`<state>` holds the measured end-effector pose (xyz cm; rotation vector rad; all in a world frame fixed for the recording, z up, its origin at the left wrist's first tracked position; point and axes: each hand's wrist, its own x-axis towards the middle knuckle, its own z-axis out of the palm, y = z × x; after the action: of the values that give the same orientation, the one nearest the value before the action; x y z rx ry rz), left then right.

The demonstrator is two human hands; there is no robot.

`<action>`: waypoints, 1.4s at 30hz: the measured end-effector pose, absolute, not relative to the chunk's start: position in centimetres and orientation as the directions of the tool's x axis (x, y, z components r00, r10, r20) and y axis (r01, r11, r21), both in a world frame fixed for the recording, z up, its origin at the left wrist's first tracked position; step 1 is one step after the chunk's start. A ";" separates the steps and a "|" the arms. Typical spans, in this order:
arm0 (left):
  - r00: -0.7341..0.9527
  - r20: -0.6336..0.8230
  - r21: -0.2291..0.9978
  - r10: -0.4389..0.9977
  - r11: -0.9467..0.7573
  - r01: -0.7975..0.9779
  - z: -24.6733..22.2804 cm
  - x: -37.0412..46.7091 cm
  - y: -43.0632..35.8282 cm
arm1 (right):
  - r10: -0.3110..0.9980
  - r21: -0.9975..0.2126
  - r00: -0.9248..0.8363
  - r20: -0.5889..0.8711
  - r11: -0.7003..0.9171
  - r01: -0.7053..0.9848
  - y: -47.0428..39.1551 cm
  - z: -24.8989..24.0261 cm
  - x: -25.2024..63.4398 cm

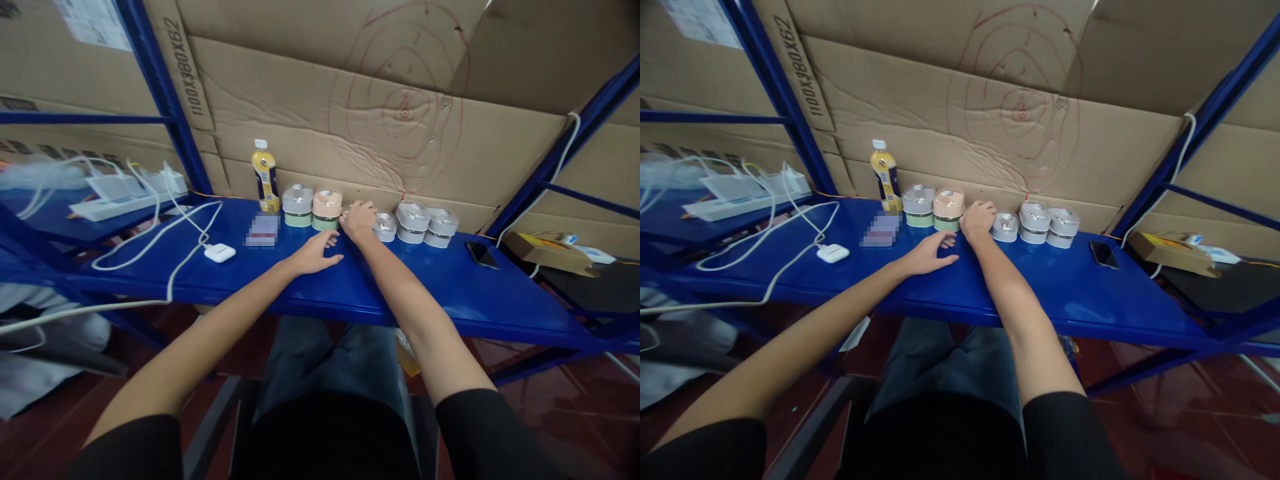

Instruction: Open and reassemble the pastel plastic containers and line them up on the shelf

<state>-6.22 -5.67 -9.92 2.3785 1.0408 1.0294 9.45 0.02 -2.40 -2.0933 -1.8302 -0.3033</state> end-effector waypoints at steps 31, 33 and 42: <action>0.462 0.471 0.536 0.751 -0.660 0.526 -10.2 -6.2 -5.7 | 0.901 0.117 -0.247 0.356 0.219 0.969 -0.4 -3.1 15.9; 0.421 0.463 0.564 0.780 -0.626 0.538 -10.2 -5.9 -5.1 | 0.912 0.148 -0.299 0.280 0.267 0.952 -0.3 -2.9 16.8; 0.324 0.452 0.643 0.831 -0.555 0.528 -8.8 0.1 0.0 | 0.874 0.203 -0.369 0.315 0.318 0.926 -0.7 -4.4 18.7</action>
<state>0.05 0.02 -8.83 2.2161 1.2060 1.0976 18.75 -0.74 -4.42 -1.6716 -2.4272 -0.5293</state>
